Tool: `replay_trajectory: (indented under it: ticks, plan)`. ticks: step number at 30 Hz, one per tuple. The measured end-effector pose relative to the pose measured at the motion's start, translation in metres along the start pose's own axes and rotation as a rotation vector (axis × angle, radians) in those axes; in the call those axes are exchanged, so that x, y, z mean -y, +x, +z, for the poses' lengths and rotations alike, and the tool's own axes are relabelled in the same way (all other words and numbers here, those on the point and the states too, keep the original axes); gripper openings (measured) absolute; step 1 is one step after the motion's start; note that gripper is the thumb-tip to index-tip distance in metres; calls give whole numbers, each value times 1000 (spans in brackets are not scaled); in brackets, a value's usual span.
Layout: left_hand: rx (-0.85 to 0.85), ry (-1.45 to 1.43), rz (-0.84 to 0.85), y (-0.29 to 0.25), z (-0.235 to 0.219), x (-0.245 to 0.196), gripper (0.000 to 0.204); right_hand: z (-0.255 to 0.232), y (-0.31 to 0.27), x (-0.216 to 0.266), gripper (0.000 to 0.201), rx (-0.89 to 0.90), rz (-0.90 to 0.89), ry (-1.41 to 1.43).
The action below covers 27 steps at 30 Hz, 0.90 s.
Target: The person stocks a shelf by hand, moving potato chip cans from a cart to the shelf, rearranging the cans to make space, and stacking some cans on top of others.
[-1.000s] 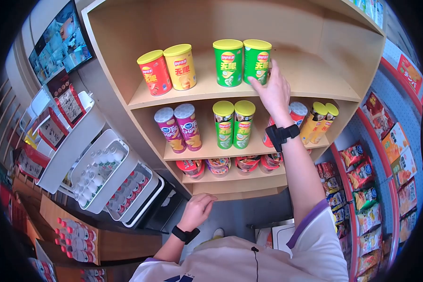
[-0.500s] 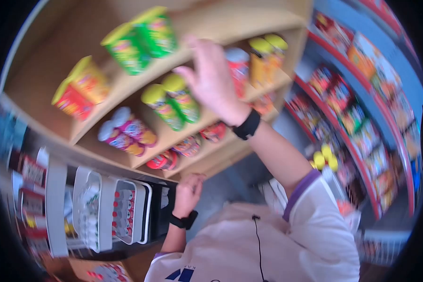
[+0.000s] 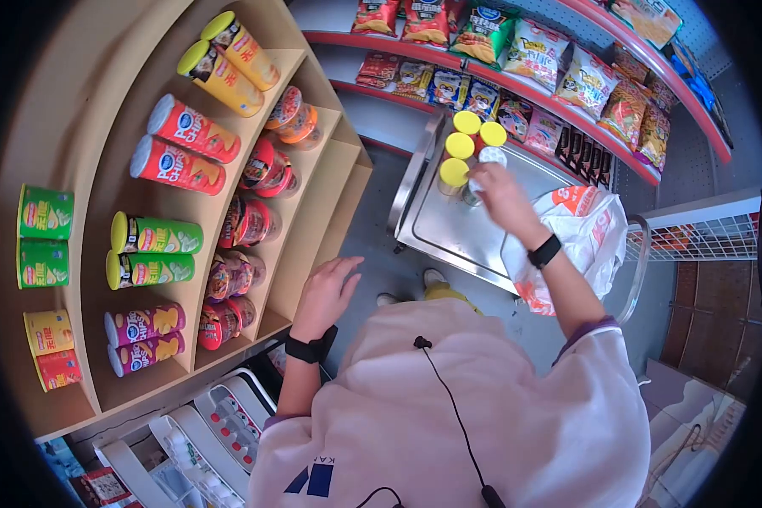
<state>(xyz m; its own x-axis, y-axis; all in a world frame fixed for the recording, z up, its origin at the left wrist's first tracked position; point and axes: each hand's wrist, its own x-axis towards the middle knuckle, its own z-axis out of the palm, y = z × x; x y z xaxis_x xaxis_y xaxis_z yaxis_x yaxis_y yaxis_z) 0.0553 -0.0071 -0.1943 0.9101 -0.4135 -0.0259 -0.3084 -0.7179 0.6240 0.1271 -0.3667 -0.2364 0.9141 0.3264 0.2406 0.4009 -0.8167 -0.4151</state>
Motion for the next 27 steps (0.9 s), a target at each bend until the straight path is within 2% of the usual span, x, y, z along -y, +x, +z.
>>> replay_trajectory:
  ticks: [2,4,5,7,8,10,14,15,21,25,27]
  plan:
    - [35,13,3,10,7,-14,26,-9,-11,-46,46,7,30,-56]
    - [60,32,1,16,14,-28,26,-12,-14,-74,71,131,18,-248]
    - [71,34,6,19,18,-33,26,-8,-12,-84,71,130,9,-242]
    - [75,40,-4,18,23,-41,26,5,-5,-98,94,374,28,-295]
    - [68,42,-19,16,26,-43,26,13,0,-103,94,375,14,-288]
    - [47,50,-44,10,29,-47,26,26,13,-110,107,554,78,-248]
    - [-3,66,-163,-12,32,-49,27,44,22,-119,108,644,-54,-309]
    - [-19,68,-207,-19,35,-48,27,48,23,-123,101,642,-80,-301]
    - [-20,54,-387,-52,54,-46,28,53,28,-130,92,632,-101,-256]
    - [-16,31,-409,-56,61,-46,27,54,29,-132,92,627,-112,-227]
    - [-25,41,-359,-54,62,-47,27,53,28,-136,92,625,-129,-195]
